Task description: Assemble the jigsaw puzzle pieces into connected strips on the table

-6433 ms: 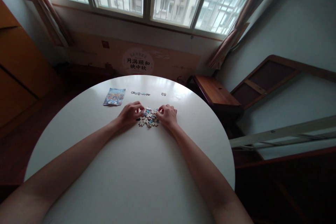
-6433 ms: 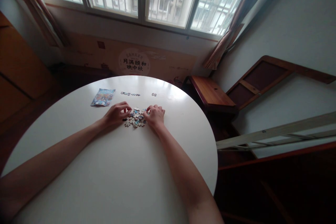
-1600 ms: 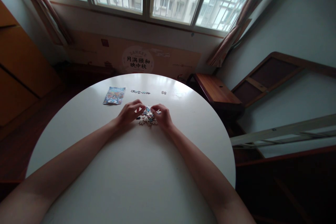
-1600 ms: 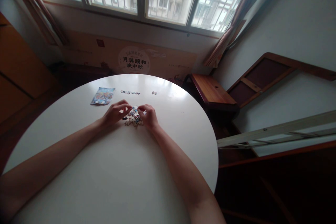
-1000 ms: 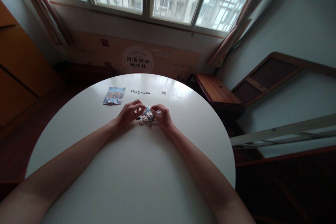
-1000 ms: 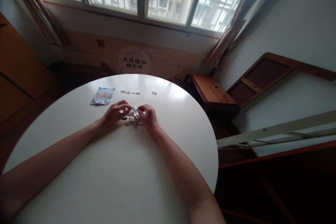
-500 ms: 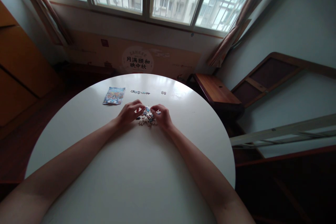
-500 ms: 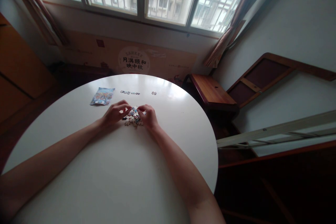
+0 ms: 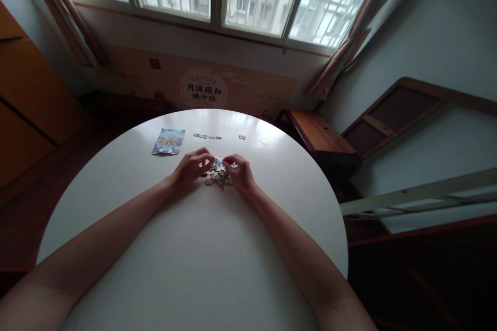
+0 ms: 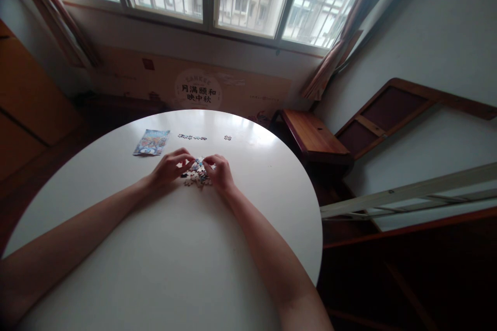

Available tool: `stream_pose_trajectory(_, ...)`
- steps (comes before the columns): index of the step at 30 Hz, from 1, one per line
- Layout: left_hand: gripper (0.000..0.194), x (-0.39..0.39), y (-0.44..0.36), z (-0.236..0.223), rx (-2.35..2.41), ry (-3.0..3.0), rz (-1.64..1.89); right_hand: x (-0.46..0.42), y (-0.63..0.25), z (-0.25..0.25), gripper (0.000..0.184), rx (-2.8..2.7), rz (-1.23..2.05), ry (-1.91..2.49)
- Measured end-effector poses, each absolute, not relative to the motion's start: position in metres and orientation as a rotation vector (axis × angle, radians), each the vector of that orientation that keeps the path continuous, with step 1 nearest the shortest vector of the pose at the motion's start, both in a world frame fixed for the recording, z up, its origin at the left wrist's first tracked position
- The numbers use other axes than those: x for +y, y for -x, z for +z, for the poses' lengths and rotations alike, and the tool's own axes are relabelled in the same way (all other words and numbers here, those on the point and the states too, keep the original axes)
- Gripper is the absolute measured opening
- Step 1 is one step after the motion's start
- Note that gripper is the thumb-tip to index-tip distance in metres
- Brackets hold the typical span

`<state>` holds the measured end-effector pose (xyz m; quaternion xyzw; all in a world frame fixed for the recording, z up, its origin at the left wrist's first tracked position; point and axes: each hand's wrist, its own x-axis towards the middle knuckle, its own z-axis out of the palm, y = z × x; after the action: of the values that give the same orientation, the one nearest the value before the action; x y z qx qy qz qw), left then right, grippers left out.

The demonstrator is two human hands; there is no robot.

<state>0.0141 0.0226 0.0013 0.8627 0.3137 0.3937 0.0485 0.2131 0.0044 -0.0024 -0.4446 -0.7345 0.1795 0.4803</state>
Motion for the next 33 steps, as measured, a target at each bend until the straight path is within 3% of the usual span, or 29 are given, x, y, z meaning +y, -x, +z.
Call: stream_pose_trajectory(33, 0.015, 0.0219, -0.0146, 0.0023, 0.939, -2.636, 1.198, 0.0032, -0.2126, -0.0019, 0.008, -1.777, 0.422, 1.101)
